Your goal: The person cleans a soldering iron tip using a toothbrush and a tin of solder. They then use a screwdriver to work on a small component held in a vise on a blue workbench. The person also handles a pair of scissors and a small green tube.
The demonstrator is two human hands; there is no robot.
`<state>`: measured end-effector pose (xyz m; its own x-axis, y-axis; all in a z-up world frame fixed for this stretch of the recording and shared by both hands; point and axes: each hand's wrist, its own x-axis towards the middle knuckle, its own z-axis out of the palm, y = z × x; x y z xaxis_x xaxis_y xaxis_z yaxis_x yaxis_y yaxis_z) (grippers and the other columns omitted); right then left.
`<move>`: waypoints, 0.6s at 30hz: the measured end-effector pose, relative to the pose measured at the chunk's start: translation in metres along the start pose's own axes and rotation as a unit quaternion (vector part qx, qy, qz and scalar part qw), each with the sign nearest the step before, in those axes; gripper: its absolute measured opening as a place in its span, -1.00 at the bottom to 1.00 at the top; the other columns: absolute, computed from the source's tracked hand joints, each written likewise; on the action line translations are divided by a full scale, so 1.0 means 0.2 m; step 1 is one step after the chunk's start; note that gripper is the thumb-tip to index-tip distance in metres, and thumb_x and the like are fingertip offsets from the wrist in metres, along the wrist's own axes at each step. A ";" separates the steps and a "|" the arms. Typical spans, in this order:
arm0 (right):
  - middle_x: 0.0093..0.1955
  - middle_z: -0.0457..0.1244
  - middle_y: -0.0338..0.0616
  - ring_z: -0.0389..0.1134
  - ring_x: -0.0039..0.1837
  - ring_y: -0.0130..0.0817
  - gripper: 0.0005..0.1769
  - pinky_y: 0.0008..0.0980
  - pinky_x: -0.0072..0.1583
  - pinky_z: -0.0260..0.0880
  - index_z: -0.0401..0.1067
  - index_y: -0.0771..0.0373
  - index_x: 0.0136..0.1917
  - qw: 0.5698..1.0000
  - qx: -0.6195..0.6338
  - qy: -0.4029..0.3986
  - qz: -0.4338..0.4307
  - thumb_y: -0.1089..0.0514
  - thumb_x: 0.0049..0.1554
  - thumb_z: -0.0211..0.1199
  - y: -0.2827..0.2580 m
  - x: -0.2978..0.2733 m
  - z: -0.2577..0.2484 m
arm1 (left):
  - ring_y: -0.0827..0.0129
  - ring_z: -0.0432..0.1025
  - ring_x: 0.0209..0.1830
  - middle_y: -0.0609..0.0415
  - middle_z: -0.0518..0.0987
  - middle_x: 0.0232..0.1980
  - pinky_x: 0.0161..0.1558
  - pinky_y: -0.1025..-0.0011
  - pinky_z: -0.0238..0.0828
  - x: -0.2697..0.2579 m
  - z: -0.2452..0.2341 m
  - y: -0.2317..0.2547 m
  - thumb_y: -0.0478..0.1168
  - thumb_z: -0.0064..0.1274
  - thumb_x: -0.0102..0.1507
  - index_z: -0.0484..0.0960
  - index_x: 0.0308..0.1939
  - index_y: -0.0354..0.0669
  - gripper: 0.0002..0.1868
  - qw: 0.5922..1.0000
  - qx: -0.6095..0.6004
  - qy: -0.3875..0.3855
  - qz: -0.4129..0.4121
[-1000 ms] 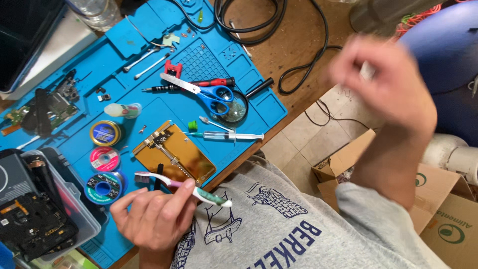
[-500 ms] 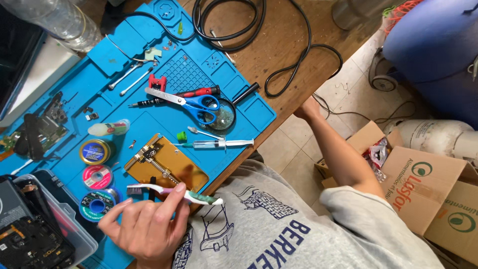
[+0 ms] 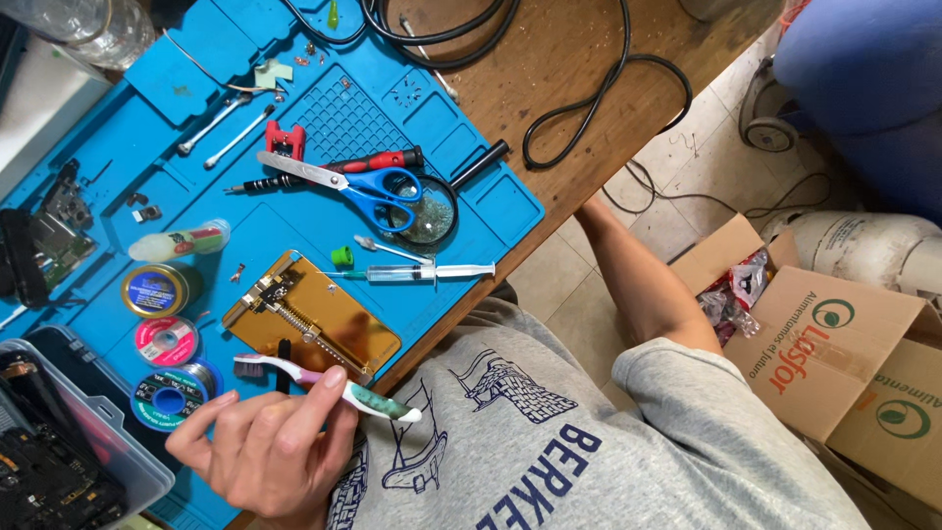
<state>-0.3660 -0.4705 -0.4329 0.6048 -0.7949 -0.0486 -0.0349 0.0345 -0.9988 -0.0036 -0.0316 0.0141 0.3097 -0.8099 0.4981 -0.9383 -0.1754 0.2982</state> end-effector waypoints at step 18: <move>-0.34 -0.01 -0.39 -0.05 -0.32 -0.59 -0.76 -0.50 -0.22 -0.17 0.28 0.10 -0.02 0.940 0.086 0.096 0.315 0.05 0.52 0.12 -1.26 -0.39 -0.01 | 0.20 0.62 -0.05 0.20 0.79 -0.13 0.44 -0.02 0.23 -0.15 -0.14 -0.16 0.06 0.36 0.56 0.86 0.31 0.01 -0.66 0.982 -0.001 -0.180 0.053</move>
<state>-0.4055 -0.4179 -0.1779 0.3519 -0.6786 -0.6447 -0.1992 0.6187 -0.7600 0.0210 0.0136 0.0133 0.1357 -0.9691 0.2061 -0.9617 -0.0788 0.2625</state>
